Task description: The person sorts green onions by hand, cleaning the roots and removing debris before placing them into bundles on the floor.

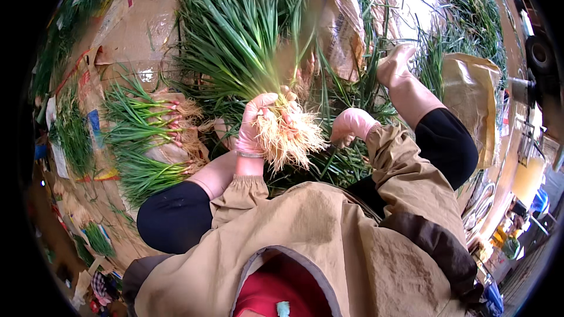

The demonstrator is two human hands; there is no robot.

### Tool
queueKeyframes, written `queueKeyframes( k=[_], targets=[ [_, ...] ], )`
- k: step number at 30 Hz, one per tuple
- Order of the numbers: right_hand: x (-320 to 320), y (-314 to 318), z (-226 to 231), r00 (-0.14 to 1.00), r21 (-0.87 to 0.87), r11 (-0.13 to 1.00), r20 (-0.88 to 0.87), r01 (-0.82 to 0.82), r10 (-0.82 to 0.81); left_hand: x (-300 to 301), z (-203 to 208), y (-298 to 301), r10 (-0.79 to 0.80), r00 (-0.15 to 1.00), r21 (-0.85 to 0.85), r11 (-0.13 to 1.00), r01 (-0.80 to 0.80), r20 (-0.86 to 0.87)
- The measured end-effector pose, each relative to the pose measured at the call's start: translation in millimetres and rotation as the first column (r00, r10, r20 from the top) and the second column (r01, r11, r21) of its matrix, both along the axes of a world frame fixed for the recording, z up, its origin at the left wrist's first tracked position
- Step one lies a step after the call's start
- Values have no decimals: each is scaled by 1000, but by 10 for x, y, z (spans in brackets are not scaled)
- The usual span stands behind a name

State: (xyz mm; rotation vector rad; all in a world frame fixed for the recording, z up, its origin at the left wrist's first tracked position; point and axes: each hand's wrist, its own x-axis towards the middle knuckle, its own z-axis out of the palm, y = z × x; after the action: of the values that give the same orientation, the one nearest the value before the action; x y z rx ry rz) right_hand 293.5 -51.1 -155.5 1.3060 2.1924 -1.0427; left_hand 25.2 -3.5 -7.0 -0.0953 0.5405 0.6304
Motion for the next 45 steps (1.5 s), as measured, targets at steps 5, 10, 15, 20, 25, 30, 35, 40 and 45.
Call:
queueKeyframes(
  k=[5,10,15,20,25,30,35,40,45],
  targets=[
    [-700,793,963,-205,-867,11,-130,497,-970,-7,38,-29,-12,999,79,997,15,-41],
    [-1175,848,980,697,260,682,-512,683,-503,-101,-627,-102,-119,946,-24,993,117,-300],
    [-1136,734,639,-285,-831,138,-334,539,-898,-18,-791,-180,1,988,-4,1000,-1,-156],
    [-1015,701,284,275,44,301,-544,953,-793,-22,-380,-148,59,998,141,988,-55,-27],
    [-556,640,364,996,-307,948,25,-78,90,-86,-56,-61,268,899,215,910,-354,345],
    [-669,1149,831,720,360,750,245,554,-649,20,66,-14,298,934,53,948,-314,197],
    [-386,1489,600,593,381,549,3,744,-805,25,-47,-31,283,949,-65,959,-276,141],
    [-713,909,1168,233,-444,455,-469,772,-852,-14,-163,2,143,986,64,988,-138,-82],
    [-1004,656,1209,-47,-801,335,-410,496,-911,-16,-613,-113,134,969,80,990,-120,-208]
  ],
)
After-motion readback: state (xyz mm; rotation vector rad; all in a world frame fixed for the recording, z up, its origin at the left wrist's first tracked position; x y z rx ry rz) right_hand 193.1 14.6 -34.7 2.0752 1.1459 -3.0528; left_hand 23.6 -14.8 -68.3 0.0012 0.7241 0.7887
